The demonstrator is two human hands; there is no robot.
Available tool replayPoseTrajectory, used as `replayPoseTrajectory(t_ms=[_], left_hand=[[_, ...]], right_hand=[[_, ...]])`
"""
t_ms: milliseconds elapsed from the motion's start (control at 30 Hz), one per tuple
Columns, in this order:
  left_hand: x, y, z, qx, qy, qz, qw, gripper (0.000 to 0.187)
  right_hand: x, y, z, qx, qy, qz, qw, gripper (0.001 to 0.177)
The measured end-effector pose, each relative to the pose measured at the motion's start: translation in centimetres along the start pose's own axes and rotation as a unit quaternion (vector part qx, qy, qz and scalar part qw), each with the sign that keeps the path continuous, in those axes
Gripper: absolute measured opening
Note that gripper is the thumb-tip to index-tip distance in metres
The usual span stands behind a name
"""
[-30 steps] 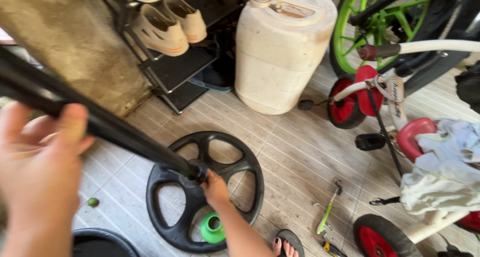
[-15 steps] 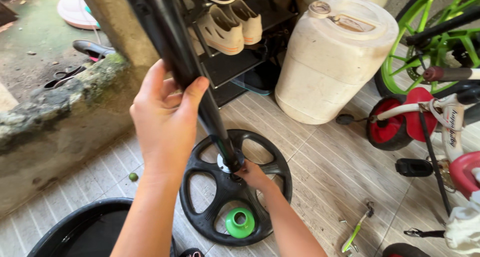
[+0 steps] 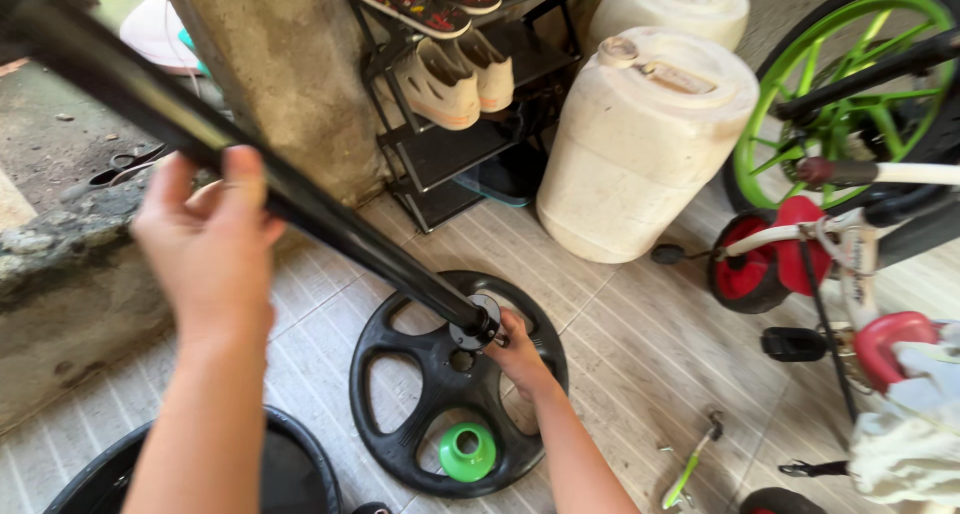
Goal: The person wipes a black fan pole with a cloth, then inserts it into a fan base. They place a green plastic cap and a black collar onto the pole, then secure the assembly with screws using a screwdriver.
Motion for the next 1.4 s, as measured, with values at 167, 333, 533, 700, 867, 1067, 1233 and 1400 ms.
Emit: replayPoseTrajectory(t_ms=[167, 333, 533, 700, 867, 1067, 1233, 1400], left_hand=[[-1.1, 3.4, -1.6, 0.062, 0.044, -0.002, 0.997, 0.027], [-3.1, 6.1, -3.0, 0.090, 0.108, 0.029, 0.990, 0.028], [-6.6, 8.7, -3.3, 0.121, 0.189, 0.056, 0.973, 0.033], [-9.4, 10.1, -3.7, 0.125, 0.245, 0.099, 0.956, 0.041], [-12.0, 11.8, -3.9, 0.124, 0.304, 0.095, 0.940, 0.049], [-16.5, 13.6, -3.2, 0.174, 0.314, 0.103, 0.927, 0.055], [-19.7, 14.0, -2.0, 0.261, 0.344, 0.141, 0.891, 0.056], [-20.9, 12.7, -1.6, 0.307, 0.355, 0.125, 0.874, 0.058]], right_hand=[[-3.8, 2.9, 1.2, 0.072, 0.030, -0.053, 0.996, 0.055], [-7.9, 5.5, 3.1, 0.161, -0.034, -0.224, 0.961, 0.073], [-12.5, 5.4, 6.2, 0.079, -0.009, -0.391, 0.917, 0.066], [-15.8, 5.9, 8.1, 0.084, 0.055, -0.370, 0.924, 0.060], [-19.5, 8.1, 9.8, 0.085, 0.074, -0.336, 0.935, 0.049], [-25.7, 9.6, 13.8, 0.058, 0.104, -0.205, 0.972, 0.049], [-30.1, 9.1, 16.4, 0.043, 0.148, -0.092, 0.984, 0.042], [-32.3, 7.9, 19.0, 0.053, 0.259, 0.019, 0.964, 0.039]])
Point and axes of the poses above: each hand's wrist, its own z-axis away from the middle knuckle, its own y-axis out of the back of the hand, x = y × z, the point moved 3 cm from there along -z, towards the middle knuckle, and after that the axes turned 7 degrees about x, right-handed, at the moved point
